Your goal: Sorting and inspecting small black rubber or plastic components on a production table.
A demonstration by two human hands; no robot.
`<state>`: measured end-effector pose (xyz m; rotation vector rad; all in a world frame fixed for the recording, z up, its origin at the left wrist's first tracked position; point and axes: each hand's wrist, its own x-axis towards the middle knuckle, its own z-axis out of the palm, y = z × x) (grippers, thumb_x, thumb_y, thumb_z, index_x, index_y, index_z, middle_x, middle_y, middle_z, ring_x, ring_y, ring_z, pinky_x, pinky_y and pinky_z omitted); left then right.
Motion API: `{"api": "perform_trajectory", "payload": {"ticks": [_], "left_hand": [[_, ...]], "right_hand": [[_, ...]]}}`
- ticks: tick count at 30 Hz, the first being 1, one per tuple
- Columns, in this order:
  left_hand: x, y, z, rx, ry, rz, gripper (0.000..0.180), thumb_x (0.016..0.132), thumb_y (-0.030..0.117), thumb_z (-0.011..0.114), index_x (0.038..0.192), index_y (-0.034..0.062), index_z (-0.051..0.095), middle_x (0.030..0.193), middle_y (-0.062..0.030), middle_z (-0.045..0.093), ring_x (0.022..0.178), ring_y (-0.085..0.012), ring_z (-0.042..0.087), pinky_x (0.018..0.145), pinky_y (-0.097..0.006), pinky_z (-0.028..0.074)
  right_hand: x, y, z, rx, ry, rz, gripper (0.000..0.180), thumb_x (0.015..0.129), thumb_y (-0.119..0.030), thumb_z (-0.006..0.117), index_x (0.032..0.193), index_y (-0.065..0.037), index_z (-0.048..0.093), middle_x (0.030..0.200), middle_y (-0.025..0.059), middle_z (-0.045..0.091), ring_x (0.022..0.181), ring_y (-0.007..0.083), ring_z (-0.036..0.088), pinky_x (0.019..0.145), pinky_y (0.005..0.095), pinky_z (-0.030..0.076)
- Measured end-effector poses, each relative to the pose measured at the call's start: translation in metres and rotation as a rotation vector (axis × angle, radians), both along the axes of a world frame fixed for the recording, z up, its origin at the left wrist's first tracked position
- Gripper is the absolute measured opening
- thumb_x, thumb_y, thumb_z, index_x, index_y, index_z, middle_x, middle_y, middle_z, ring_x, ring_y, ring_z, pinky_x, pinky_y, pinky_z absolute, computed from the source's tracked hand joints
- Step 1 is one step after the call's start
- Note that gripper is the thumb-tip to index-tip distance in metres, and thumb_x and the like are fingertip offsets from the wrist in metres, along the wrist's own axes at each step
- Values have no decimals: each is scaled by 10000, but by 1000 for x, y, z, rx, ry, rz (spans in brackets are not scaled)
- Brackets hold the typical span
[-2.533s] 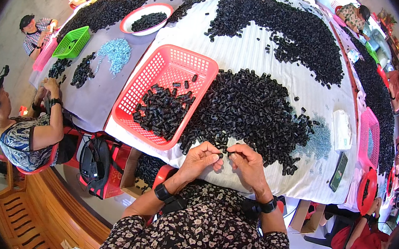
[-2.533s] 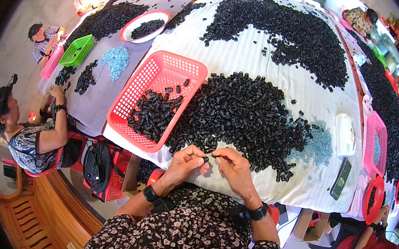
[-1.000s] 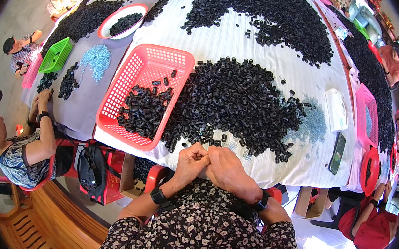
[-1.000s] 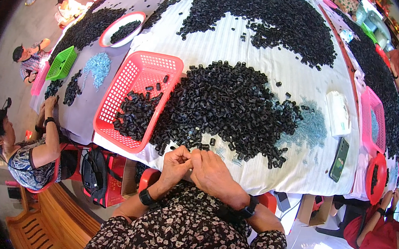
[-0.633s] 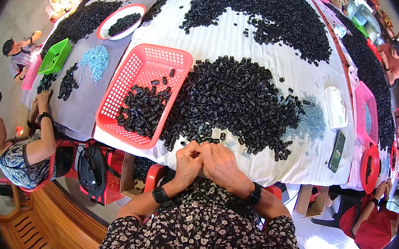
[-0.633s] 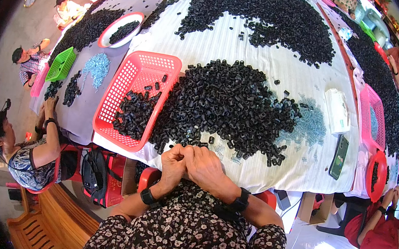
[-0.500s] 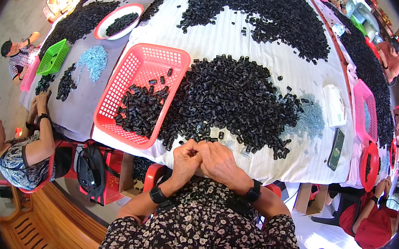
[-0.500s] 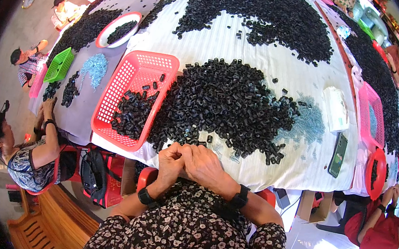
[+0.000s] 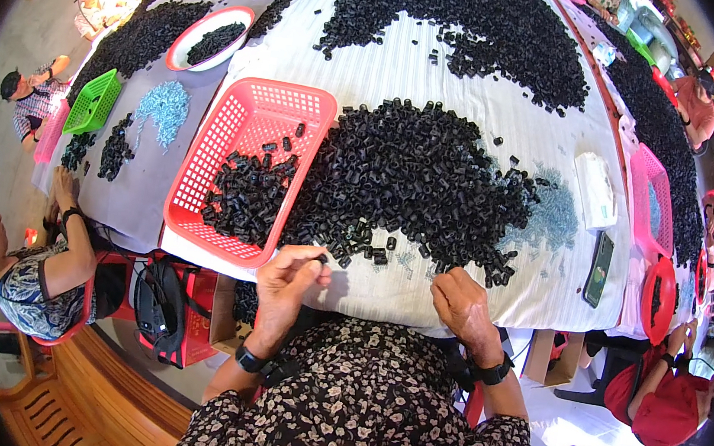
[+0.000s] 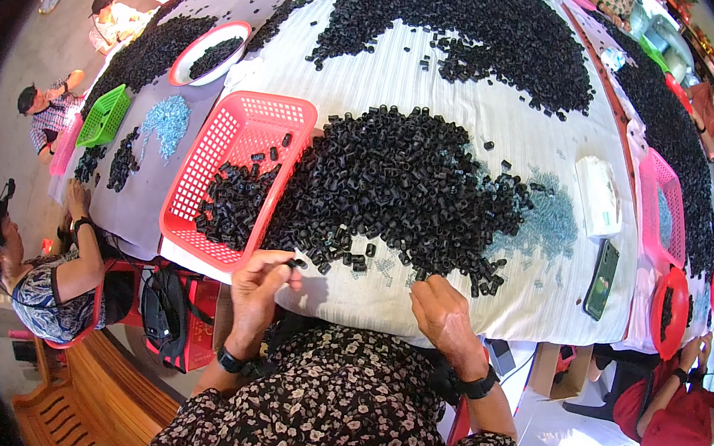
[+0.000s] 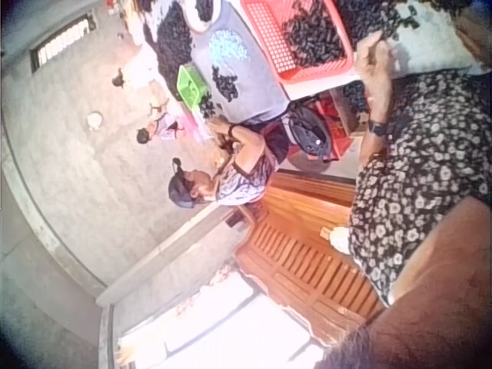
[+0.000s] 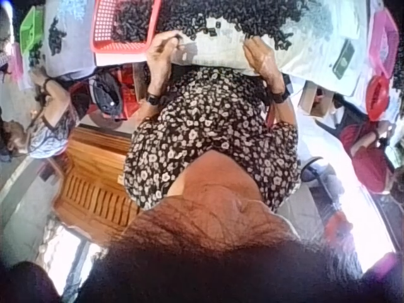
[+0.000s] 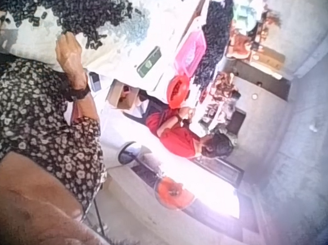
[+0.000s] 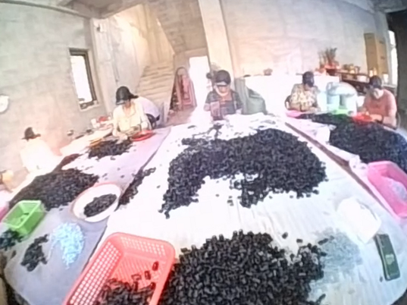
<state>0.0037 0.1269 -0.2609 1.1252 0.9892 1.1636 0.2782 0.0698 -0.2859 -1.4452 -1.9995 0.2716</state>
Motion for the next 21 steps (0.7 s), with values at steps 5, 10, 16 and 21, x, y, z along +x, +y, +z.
{"api": "perform_trajectory", "payload": {"ticks": [5,10,16,21], "left_hand": [[-32,5,26,163,-15,200,146,888,-5,571,1032,-10,595,818,-69,646,710,-121,612,685,-245,499],[-70,21,31,296,225,470,150,879,-23,580,1029,-25,591,839,-53,640,749,-98,607,700,-223,493],[-84,47,31,413,774,578,153,826,-24,614,977,-5,631,847,-76,649,801,-148,619,723,-284,483],[-84,58,30,507,1034,495,218,805,-23,612,1023,-8,616,959,-160,620,912,-319,604,798,-376,477]], "right_hand": [[-5,-2,-17,-6,-15,-77,111,776,11,624,823,-28,531,736,123,455,651,298,517,560,384,439],[-12,-1,-11,-75,-125,-121,109,784,16,588,817,-23,492,777,147,432,692,332,502,587,412,433],[-18,-1,-18,-61,-202,-172,148,724,32,556,847,-17,490,791,145,437,727,310,506,620,394,455],[-19,-7,-10,-51,-128,-135,301,723,43,557,1020,4,533,814,150,441,741,324,507,631,397,459]]}}
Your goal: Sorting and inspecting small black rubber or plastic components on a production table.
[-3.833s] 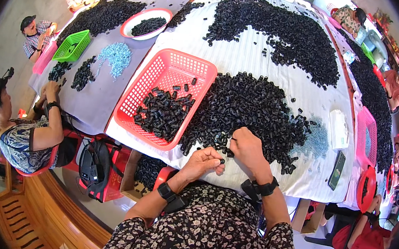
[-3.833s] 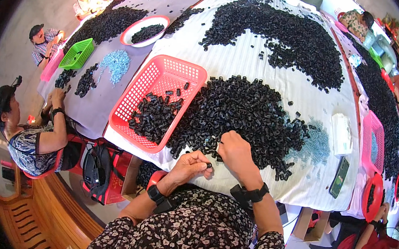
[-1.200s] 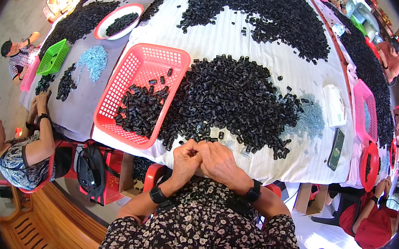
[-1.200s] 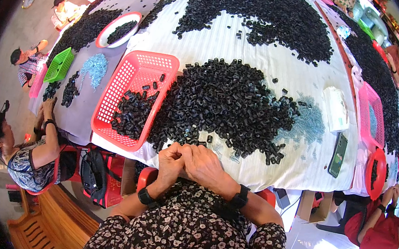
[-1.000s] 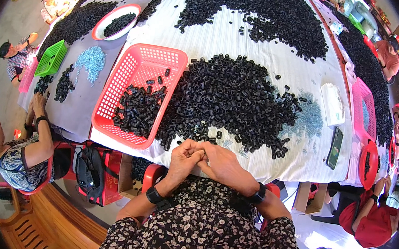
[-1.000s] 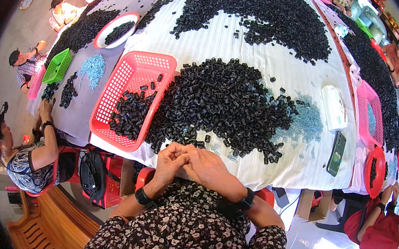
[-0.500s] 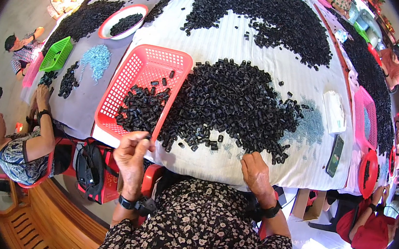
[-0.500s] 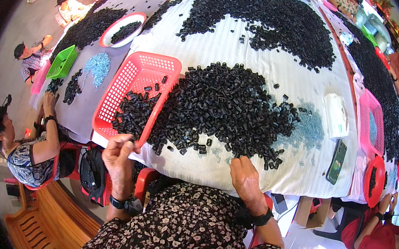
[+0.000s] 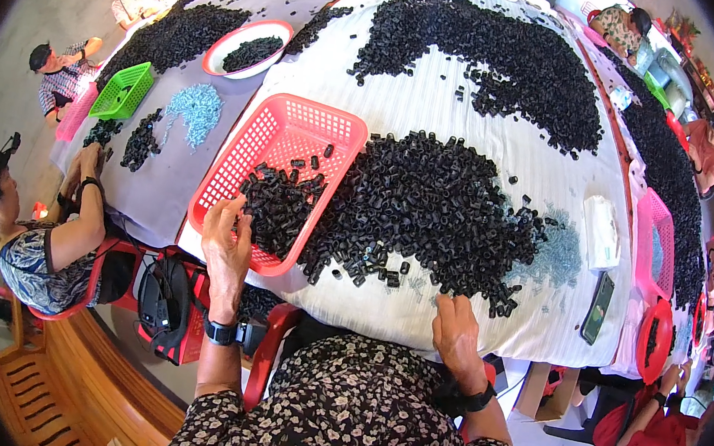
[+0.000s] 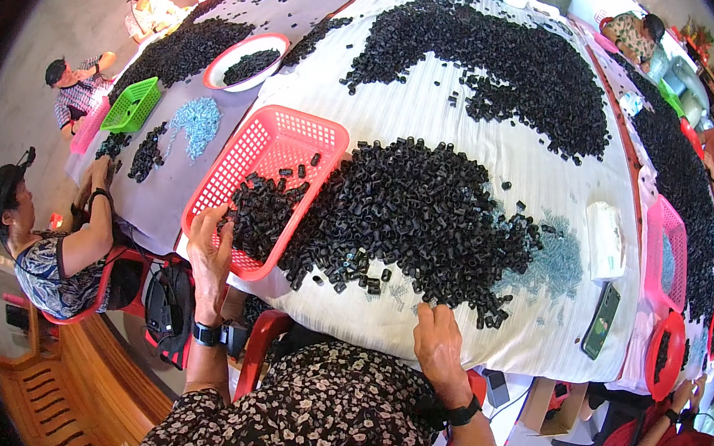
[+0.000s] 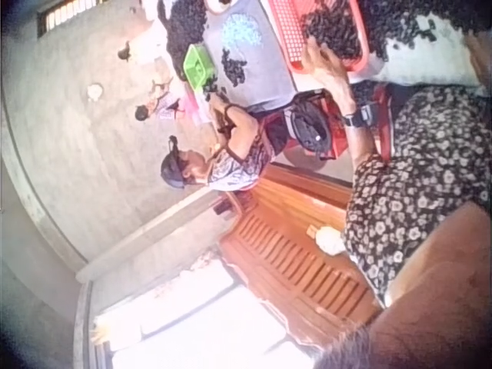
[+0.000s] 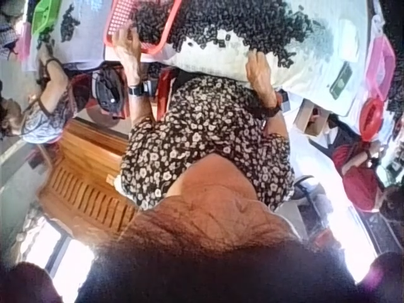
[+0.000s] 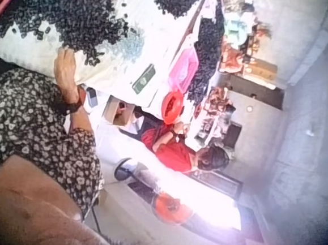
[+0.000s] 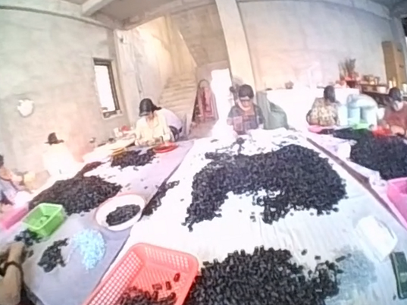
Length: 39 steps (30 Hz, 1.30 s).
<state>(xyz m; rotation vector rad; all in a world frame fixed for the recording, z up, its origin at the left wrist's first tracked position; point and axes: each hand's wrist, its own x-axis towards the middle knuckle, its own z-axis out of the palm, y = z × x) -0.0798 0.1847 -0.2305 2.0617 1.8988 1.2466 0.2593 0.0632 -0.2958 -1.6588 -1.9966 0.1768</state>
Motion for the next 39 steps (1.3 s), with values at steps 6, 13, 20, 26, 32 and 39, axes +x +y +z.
{"api": "perform_trajectory", "payload": {"ticks": [6,13,20,26,32,39], "left_hand": [[47,-20,-2,255,58,-297,282,742,-70,620,1014,2,602,957,-168,601,919,-313,591,787,-383,488],[139,-20,-50,100,81,-790,144,726,21,642,860,14,589,776,-119,577,710,-287,568,623,-372,470],[173,-12,-69,60,362,-733,134,696,58,598,804,26,525,763,-113,495,748,-276,492,662,-379,410],[175,-9,-81,-9,363,-699,155,688,34,591,830,14,531,791,-119,496,768,-291,487,674,-391,407],[161,-9,-58,-169,-218,-850,180,776,-4,637,950,-3,592,820,-112,554,766,-247,562,667,-342,464],[133,-19,-45,-775,-1080,-944,179,873,54,621,1040,-7,607,977,-70,618,846,-132,605,778,-280,513]], "right_hand": [[1,2,-8,64,165,-8,199,783,19,584,976,-7,544,833,163,495,748,333,531,615,400,468],[-11,6,-12,115,356,-12,127,788,-38,670,864,-28,568,771,131,560,675,306,572,586,377,475],[-11,4,-22,106,362,-3,131,767,-25,690,832,-35,576,759,117,569,647,276,578,558,357,469],[-13,6,-21,186,368,-8,129,770,-3,676,867,-26,594,768,121,569,646,284,579,562,354,473],[-13,6,-15,232,399,-52,152,781,37,639,918,-16,605,808,132,570,691,277,585,608,335,482],[-16,6,-8,-55,762,-84,93,841,26,592,930,-2,591,817,66,565,715,136,579,602,256,462]]}}
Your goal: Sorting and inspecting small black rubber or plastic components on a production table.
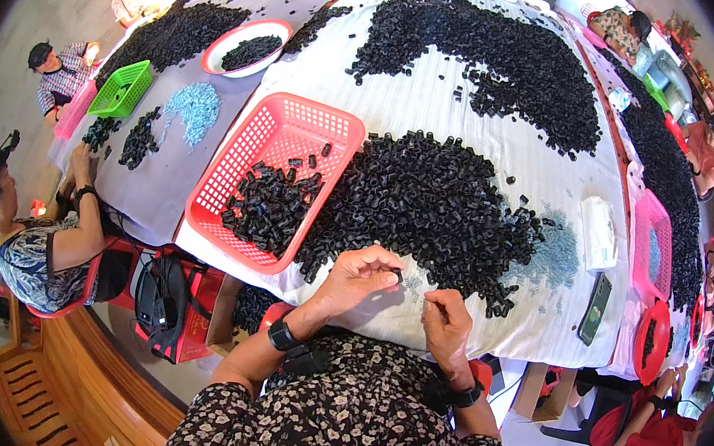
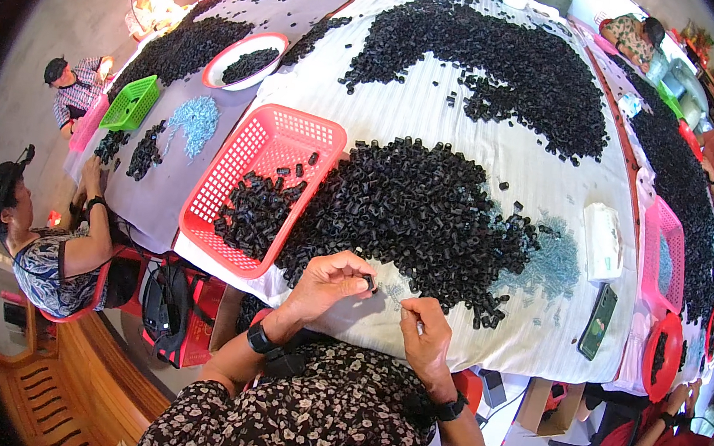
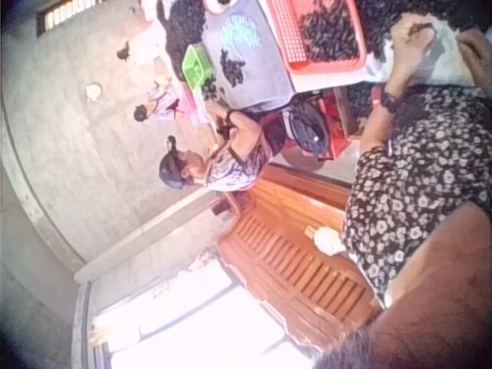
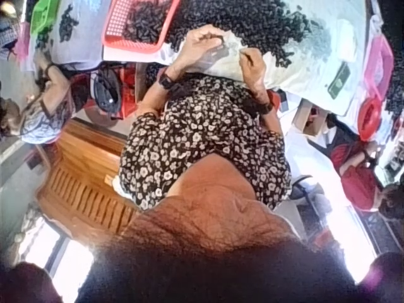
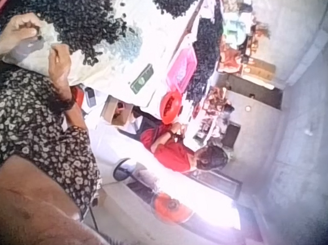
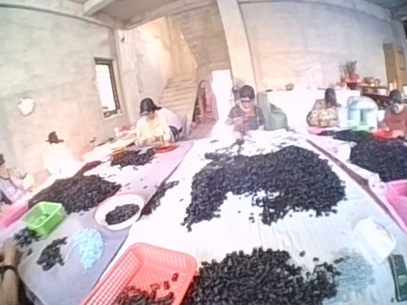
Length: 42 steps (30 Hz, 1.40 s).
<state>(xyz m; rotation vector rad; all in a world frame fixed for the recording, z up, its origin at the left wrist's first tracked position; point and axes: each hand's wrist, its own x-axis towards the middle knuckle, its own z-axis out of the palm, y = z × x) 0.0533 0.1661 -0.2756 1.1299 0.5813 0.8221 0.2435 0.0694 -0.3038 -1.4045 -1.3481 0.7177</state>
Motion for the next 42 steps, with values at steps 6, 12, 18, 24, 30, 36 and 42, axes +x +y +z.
{"api": "perform_trajectory", "payload": {"ticks": [6,12,18,24,30,36,42], "left_hand": [[2,-11,0,-305,-243,-23,180,877,62,613,1034,-23,586,922,-106,628,806,-174,623,751,-298,524],[4,-15,-2,-407,-313,-47,125,875,48,614,981,-6,577,893,-101,632,784,-182,623,721,-297,522],[2,-20,-3,-310,-201,-64,141,853,57,651,960,3,578,853,-76,630,743,-135,613,688,-255,507],[-3,-21,-3,-241,-96,-179,136,853,70,656,954,10,587,818,-42,632,706,-100,609,663,-218,493],[-12,-27,-10,-239,30,-398,120,854,77,658,938,8,607,828,-42,654,727,-96,632,676,-217,505],[-1,-30,-14,-303,-42,-453,130,852,79,658,944,2,608,845,-61,661,724,-109,637,677,-233,516],[-3,-23,-42,-377,-37,-427,129,855,72,647,949,-7,605,854,-76,661,736,-120,637,690,-243,519]], "right_hand": [[-17,7,38,-93,500,101,66,897,-24,569,954,9,561,843,11,545,648,58,546,563,179,441],[-26,14,45,2,455,173,62,873,27,574,933,16,563,904,40,530,686,71,546,598,194,471],[-22,15,39,34,204,201,55,876,2,588,928,0,570,851,9,524,679,49,517,589,177,431],[-14,10,44,-322,619,315,83,868,-13,619,911,-11,548,810,-7,563,698,42,516,587,195,419],[3,3,29,-579,473,503,97,858,-65,651,853,-38,557,792,-26,555,686,20,489,585,175,391],[25,12,51,-295,33,413,47,837,-51,618,832,-28,577,800,39,583,693,135,542,602,285,428],[34,43,49,-28,-570,170,102,777,23,523,841,-29,582,791,118,497,764,311,533,671,391,447]]}}
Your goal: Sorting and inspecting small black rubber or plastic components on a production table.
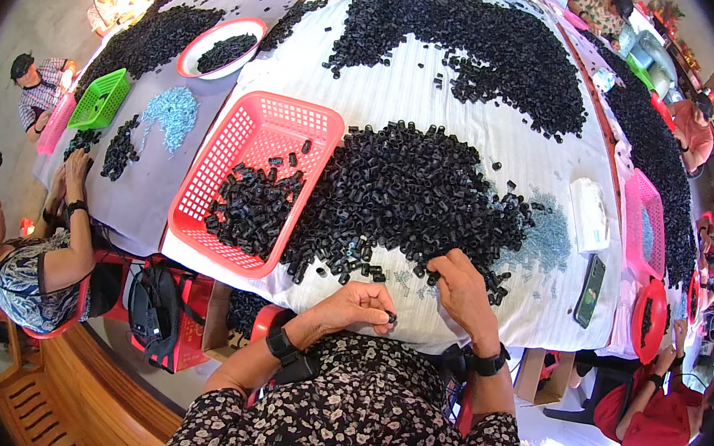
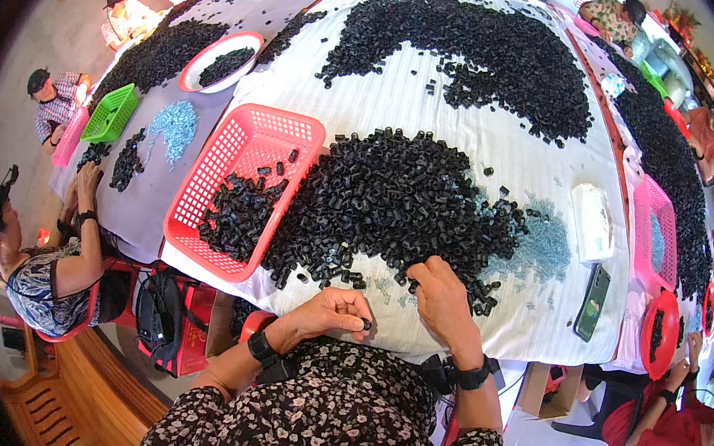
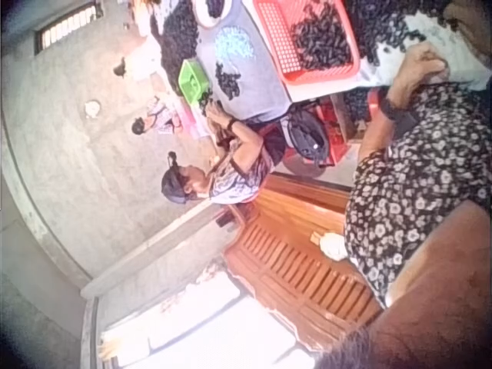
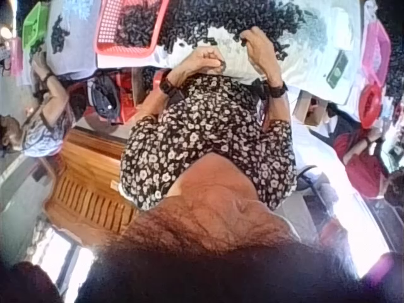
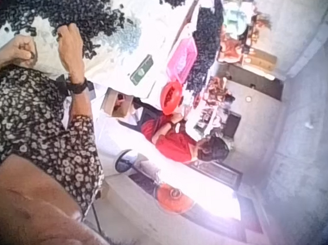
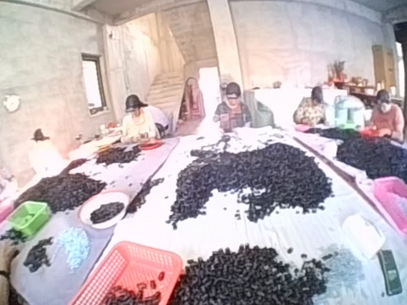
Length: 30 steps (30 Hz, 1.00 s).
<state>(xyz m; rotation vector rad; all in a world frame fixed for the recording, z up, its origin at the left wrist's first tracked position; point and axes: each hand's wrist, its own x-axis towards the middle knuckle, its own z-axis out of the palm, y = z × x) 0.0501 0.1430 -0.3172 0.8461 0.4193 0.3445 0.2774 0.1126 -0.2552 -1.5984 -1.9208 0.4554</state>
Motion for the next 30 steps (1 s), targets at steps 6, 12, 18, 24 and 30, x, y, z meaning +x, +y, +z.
{"api": "perform_trajectory", "payload": {"ticks": [6,12,18,24,30], "left_hand": [[0,2,-8,-45,-96,19,123,872,53,618,969,-18,597,868,-97,658,753,-137,634,715,-274,518],[-2,4,-11,-86,-145,21,128,879,43,604,984,-29,588,889,-117,655,772,-158,633,734,-298,516],[-5,3,-15,-88,-152,33,126,885,42,596,990,-24,577,889,-115,659,770,-165,644,739,-300,526],[-2,4,-16,-84,-163,18,118,891,41,587,993,-17,568,891,-116,663,771,-169,651,737,-300,534],[-2,4,-14,-94,-157,25,126,889,49,594,993,-18,567,889,-118,662,769,-172,648,739,-303,532]], "right_hand": [[-1,42,-10,55,-136,155,98,772,7,520,821,-44,587,792,116,484,778,304,526,690,389,448],[4,70,11,149,44,138,203,753,42,539,927,-44,598,816,118,501,809,312,546,694,375,462],[6,43,9,61,54,109,103,793,5,552,885,-38,575,796,117,480,742,298,540,663,375,453],[-1,16,-10,39,-89,118,144,754,1,580,892,-38,572,804,113,457,784,293,520,672,386,443],[-13,21,-9,55,-239,108,135,745,-29,593,862,-28,526,824,121,478,804,292,524,686,378,444]]}}
